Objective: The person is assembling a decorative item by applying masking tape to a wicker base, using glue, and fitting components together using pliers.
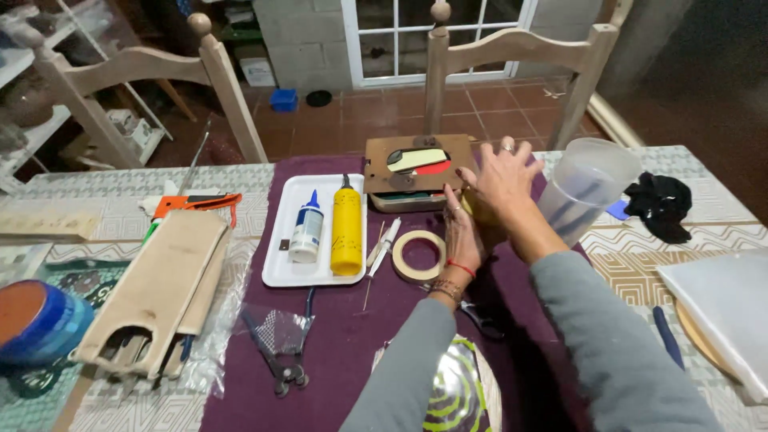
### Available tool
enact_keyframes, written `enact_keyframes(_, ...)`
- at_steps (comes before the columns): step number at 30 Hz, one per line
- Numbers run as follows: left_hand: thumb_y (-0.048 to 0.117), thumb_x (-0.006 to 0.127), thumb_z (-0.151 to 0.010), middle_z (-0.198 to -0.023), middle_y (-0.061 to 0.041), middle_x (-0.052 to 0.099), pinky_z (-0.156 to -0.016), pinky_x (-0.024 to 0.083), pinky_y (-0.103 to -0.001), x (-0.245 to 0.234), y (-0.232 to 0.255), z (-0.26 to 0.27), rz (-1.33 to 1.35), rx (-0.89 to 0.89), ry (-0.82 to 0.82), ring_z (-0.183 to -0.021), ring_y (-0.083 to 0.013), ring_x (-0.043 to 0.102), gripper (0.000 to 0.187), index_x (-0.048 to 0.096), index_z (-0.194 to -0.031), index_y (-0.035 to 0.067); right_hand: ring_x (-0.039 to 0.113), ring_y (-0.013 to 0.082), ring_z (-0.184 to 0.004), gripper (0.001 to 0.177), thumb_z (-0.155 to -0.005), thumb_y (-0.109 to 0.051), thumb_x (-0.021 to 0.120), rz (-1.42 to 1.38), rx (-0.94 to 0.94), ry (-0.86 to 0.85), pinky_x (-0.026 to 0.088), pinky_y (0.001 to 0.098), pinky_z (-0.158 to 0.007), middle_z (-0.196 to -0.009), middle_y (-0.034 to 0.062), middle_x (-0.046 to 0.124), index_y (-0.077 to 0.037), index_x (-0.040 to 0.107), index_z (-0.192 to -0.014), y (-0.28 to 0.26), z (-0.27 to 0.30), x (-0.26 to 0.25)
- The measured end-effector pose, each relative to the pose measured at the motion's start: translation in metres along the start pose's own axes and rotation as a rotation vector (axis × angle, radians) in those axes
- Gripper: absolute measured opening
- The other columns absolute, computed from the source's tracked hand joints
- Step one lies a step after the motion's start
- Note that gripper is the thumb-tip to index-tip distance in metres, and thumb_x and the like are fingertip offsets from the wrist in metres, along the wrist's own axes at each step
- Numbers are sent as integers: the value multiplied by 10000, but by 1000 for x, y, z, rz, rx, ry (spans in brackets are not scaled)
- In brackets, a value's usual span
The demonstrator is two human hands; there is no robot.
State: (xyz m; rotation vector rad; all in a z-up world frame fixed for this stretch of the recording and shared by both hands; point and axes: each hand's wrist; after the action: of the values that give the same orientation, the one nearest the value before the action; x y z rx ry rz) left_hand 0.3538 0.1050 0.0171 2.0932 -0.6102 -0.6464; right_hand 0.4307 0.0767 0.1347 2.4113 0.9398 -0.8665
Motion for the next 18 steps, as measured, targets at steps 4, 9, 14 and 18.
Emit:
enact_keyframes(4,62,867,-606,-1548,-401,291,-1269,287,-498,-22,36,23,138,-156,-20,-1433,-490,379,1335,-61,-1558,-63,563,552,-1165,853,-920,-767,419,-103,222,-688,535,632,-794,-1354,303,553,-124,479,-1476,-15,39,7)
enact_keyframes(9,87,863,-615,-1494,-369,339,-1238,318,-504,-13,21,18,129,-188,-75,-1393,-479,414,1244,10,-1511,-44,581,579,-1055,790,-905,-656,546,168,215,-438,559,625,-698,-1190,349,598,-60,496,-1421,-25,55,31)
enact_keyframes(14,125,856,-627,-1414,-322,412,-1191,363,-514,-12,10,15,86,-222,-107,-1333,-462,467,1108,117,-1440,-16,562,450,-845,582,-950,-616,397,39,-23,-221,409,538,-660,-957,271,570,-80,591,-1074,-2,65,50)
enact_keyframes(18,144,853,-634,-1373,-299,448,-1167,386,-519,-12,11,9,64,-215,-128,-1303,-454,494,1040,170,-1405,-3,575,395,-822,517,-925,-616,392,56,-95,-240,425,502,-649,-890,193,575,-171,643,-1001,10,59,44)
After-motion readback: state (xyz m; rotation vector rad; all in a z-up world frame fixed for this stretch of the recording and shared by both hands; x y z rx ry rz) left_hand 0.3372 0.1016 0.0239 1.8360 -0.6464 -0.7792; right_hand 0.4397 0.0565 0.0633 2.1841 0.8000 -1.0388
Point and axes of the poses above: each hand's wrist, its own z-axis away from the middle knuckle, its own x-axis out of the palm, y = z × x
